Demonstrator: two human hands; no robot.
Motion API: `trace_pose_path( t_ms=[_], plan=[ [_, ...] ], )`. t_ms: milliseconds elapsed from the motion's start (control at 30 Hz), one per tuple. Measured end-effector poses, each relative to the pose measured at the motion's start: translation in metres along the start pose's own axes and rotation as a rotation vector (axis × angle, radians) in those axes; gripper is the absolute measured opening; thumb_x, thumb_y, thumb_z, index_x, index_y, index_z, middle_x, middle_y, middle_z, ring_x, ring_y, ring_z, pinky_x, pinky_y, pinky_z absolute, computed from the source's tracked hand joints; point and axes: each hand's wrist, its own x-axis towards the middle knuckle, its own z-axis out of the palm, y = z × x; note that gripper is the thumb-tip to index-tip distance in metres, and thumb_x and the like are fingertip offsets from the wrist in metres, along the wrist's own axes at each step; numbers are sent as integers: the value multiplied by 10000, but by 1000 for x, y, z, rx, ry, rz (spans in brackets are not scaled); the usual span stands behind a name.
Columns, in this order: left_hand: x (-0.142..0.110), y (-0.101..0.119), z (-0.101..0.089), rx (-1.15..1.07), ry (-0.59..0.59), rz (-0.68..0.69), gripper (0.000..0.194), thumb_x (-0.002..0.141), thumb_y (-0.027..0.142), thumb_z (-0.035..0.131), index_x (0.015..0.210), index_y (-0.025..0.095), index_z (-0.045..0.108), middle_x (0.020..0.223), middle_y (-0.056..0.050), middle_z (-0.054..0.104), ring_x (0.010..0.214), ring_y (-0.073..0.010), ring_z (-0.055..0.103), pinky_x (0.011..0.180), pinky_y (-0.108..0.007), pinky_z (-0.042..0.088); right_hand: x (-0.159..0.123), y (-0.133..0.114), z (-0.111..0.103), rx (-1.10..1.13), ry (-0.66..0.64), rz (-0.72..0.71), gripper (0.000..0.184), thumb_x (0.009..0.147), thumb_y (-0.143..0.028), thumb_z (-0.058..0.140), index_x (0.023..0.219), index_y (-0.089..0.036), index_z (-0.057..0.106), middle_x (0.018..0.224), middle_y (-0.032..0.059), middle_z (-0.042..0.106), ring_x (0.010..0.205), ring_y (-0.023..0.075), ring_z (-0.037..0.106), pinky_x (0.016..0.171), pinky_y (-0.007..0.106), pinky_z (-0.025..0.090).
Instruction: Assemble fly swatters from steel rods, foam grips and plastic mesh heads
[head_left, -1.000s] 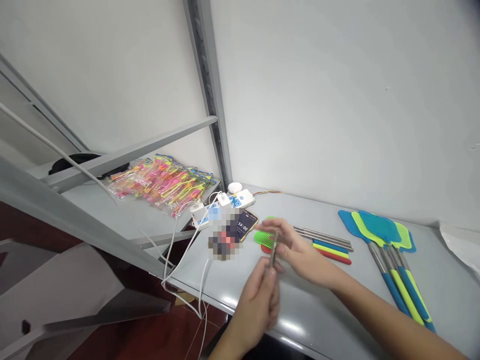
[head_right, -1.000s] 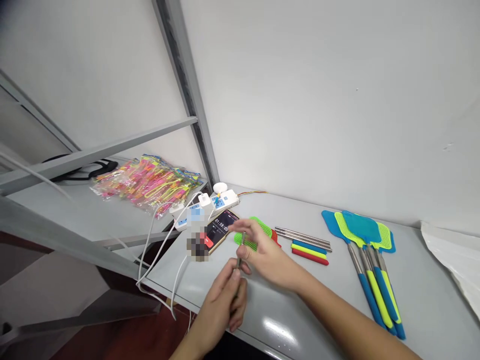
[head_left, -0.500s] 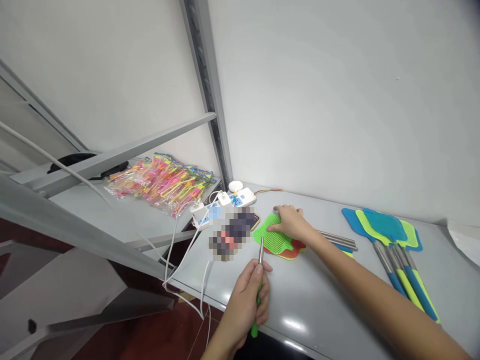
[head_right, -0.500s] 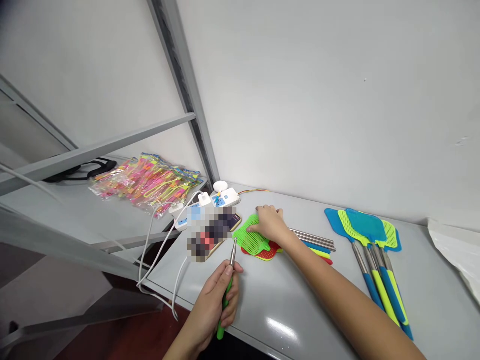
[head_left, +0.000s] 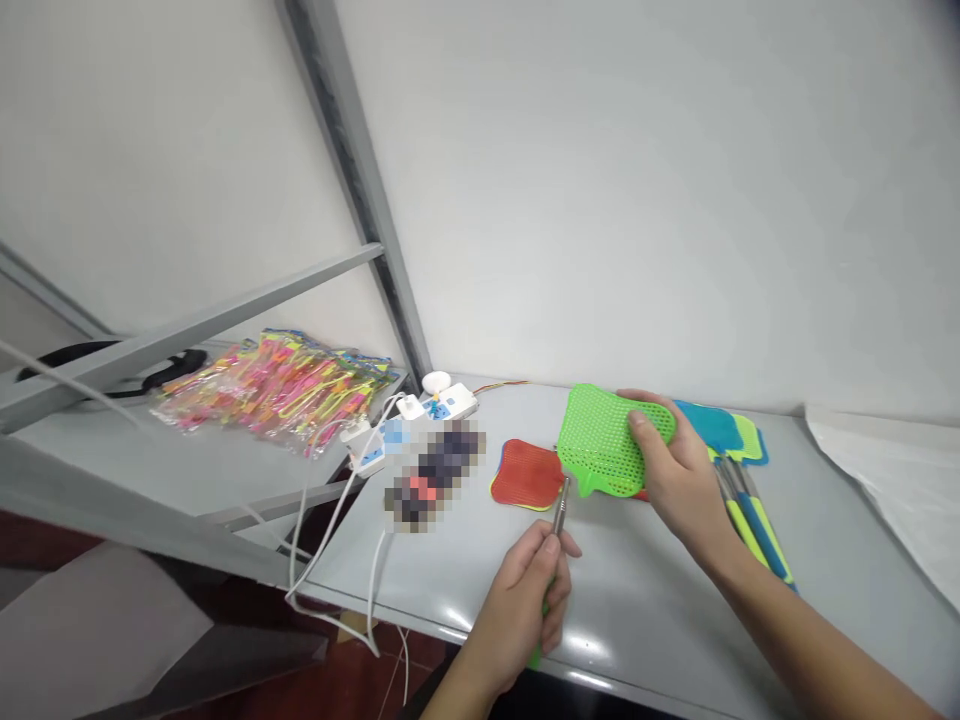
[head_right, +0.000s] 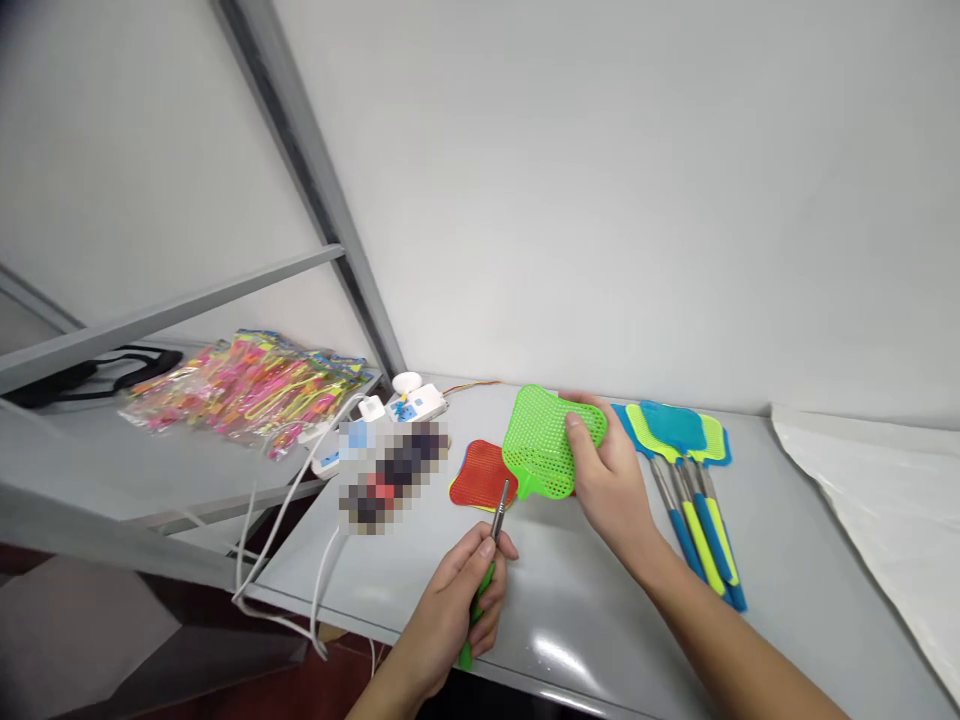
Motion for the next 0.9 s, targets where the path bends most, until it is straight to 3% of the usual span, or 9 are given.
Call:
trace_pose_path(
  t_ms=[133,200,500,700,900],
  plan=[
    [11,-5,19,51,-138,-49,290,981,456,383,962,202,522,592,90,322,365,-32,184,337,-159,204,-13,6,-29,129,256,50,366,901,-472,506,1181,-250,584,1112,71,638,948,217,618,780,337,505],
    [14,-6,26,72,-191,-70,296,987,454,375,974,201,528,588,90,312,375,-34,179,347,-157,219,-15,10,-39,145,291,48,358,908,-462,502,1186,-251,582,1136,76,625,983,220,608,811,346,501],
    [13,-9,40,103,-219,-113,312,999,461,340,1020,212,528,592,88,286,394,-41,156,357,-152,261,-23,12,-59,126,213,5,354,940,-445,455,1234,-264,534,1195,87,598,1022,238,596,792,359,507],
    [9,-4,40,142,-244,-145,313,994,466,352,987,206,528,599,84,296,398,-43,167,350,-154,252,-23,8,-63,148,82,63,345,927,-447,481,1222,-281,552,1067,64,640,905,229,619,743,361,513],
    [6,-3,40,160,-222,-148,321,985,484,368,940,205,521,588,87,295,401,-43,167,343,-149,224,-30,12,-61,222,99,80,312,918,-439,501,1181,-280,555,1118,78,621,933,232,615,772,372,511]
  ],
)
